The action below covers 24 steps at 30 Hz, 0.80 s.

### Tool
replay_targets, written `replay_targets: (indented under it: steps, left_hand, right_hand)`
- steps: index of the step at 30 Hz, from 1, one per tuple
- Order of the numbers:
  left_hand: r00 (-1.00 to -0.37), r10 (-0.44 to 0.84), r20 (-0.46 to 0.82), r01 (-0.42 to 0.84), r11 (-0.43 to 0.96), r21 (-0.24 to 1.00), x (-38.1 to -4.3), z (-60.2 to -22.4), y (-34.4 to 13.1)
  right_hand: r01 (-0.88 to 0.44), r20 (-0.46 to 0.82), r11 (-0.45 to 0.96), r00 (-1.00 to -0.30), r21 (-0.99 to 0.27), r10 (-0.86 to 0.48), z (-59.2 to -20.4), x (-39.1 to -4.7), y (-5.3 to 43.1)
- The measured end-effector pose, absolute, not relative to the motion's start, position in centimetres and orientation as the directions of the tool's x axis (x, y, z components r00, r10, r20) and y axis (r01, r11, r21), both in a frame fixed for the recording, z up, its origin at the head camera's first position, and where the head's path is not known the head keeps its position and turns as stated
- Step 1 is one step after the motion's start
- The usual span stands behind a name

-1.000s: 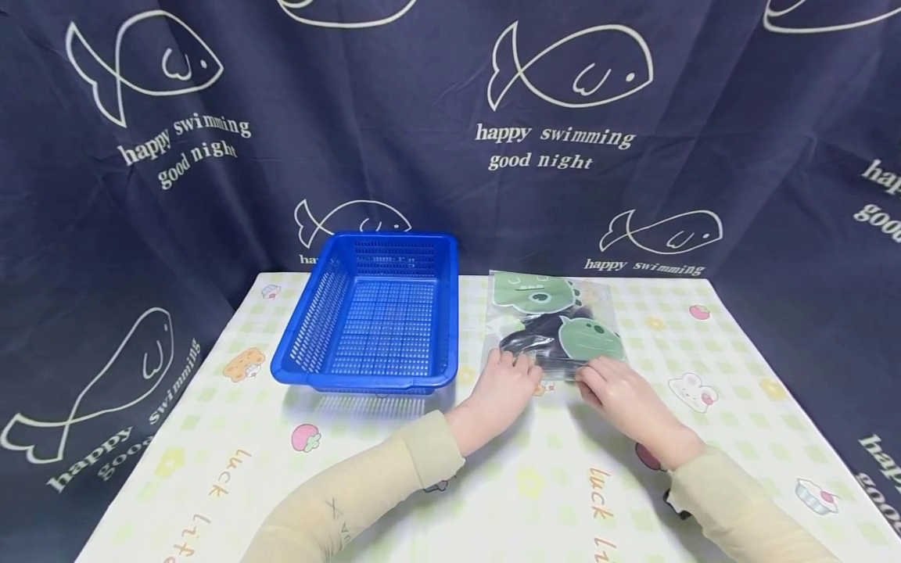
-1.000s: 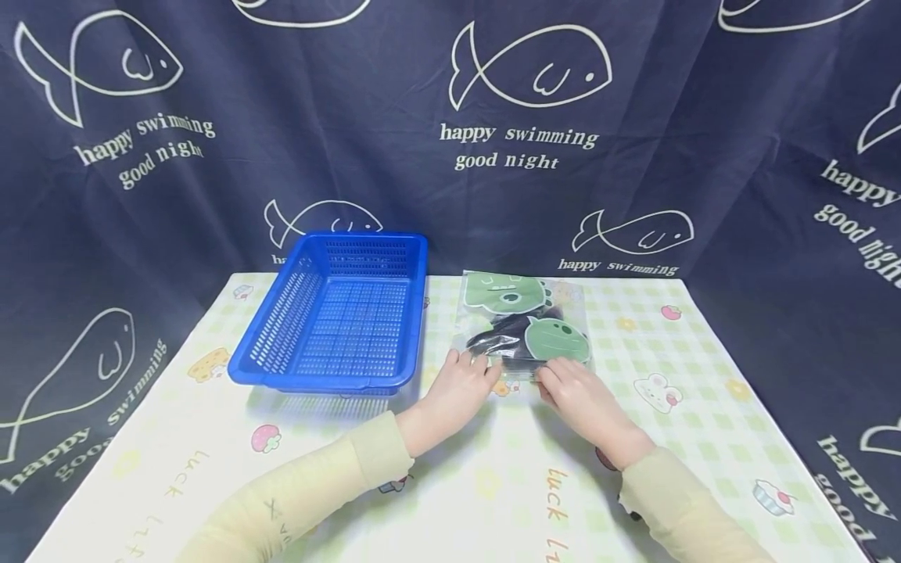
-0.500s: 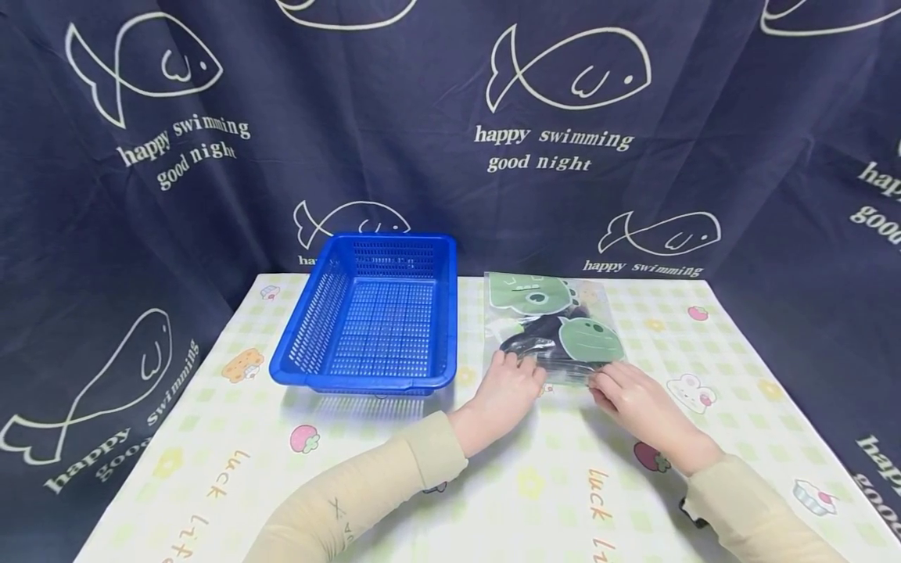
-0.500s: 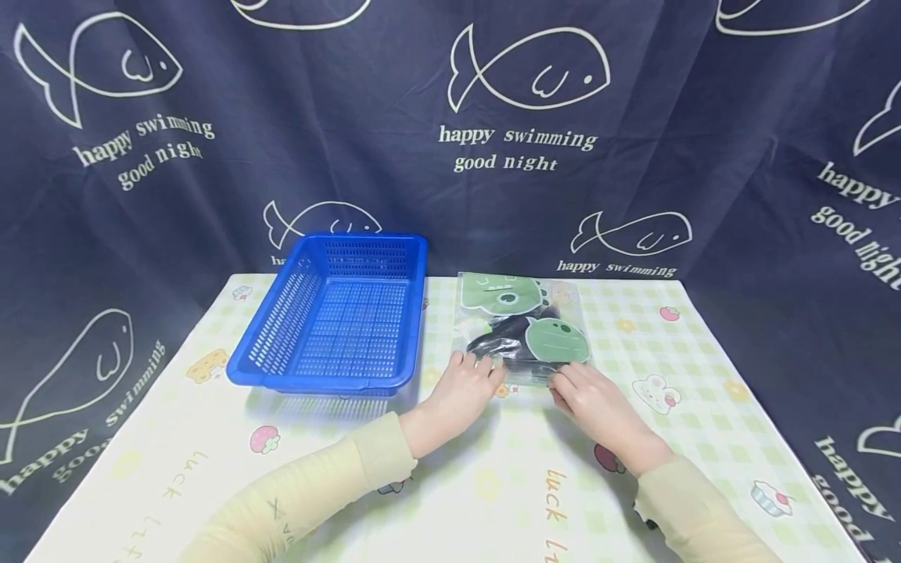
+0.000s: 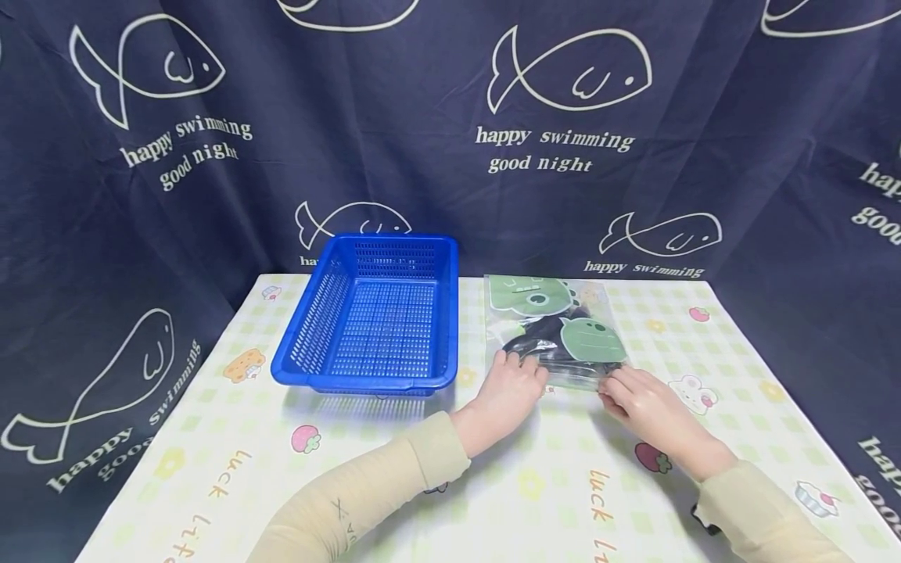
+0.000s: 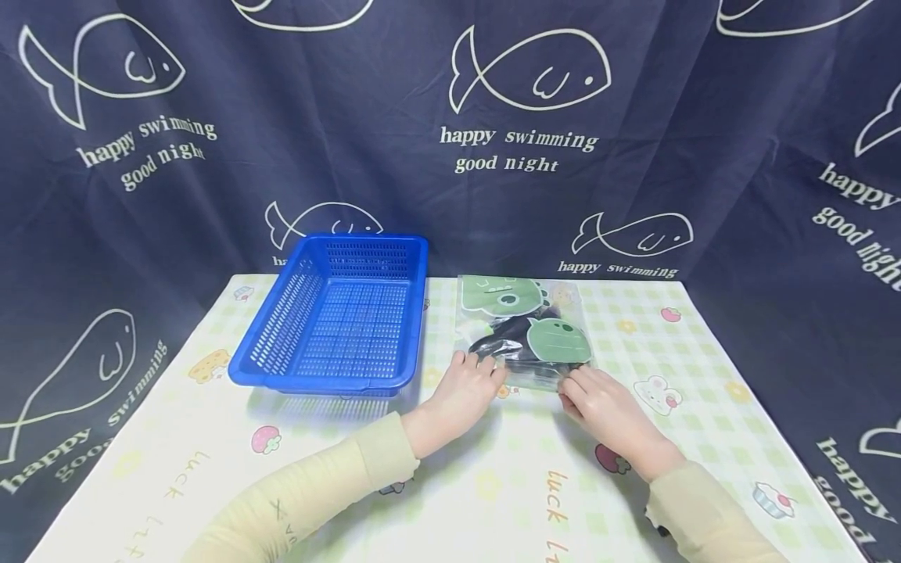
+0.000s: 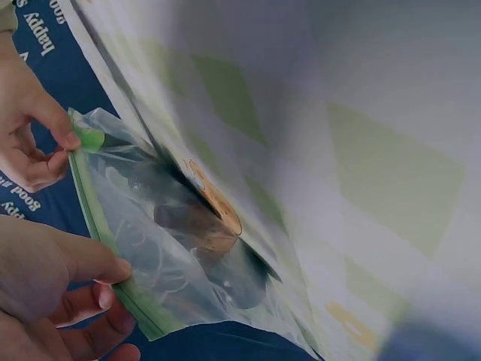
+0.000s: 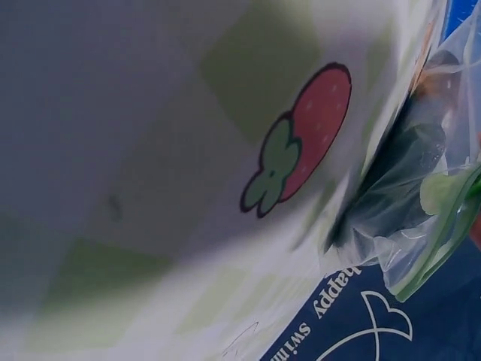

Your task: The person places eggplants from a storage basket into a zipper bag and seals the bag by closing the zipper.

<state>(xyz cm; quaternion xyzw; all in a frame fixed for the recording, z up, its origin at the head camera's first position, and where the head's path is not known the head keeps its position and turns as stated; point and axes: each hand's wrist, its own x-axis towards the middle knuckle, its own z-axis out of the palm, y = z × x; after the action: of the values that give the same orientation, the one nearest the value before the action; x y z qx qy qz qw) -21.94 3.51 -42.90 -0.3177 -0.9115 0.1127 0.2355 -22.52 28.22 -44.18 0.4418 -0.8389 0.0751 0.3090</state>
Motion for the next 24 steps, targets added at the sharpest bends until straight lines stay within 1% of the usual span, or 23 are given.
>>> replay_targets:
  steps: [5, 9, 13, 17, 24]
  left_hand:
    - [-0.688, 0.628, 0.363, 0.520, 0.776, -0.358, -22.1, -42.9, 3.5]
    - [-0.690, 0.627, 0.362, 0.524, 0.777, -0.348, -22.1, -42.9, 3.5]
    - [-0.694, 0.626, 0.356, 0.532, 0.779, -0.333, -22.1, -42.8, 3.5]
    - [-0.695, 0.622, 0.361, 0.531, 0.782, -0.326, -22.2, -42.7, 3.5]
    - [-0.703, 0.614, 0.359, 0.538, 0.789, -0.297, -22.4, -42.5, 3.4]
  right_hand:
    - [-0.779, 0.590, 0.610, -0.428, 0.144, -0.685, -44.2, -22.5, 28.6]
    - [-0.783, 0.618, 0.614, -0.436, 0.097, -0.654, -44.4, -22.6, 29.0]
    - [-0.767, 0.620, 0.641, -0.483, 0.042, -0.619, -44.4, -22.7, 29.1]
    - [-0.738, 0.608, 0.674, -0.524, 0.025, -0.597, -44.2, -22.8, 29.2]
    - [-0.728, 0.643, 0.685, -0.520, 0.010, -0.562, -44.2, -22.9, 29.4]
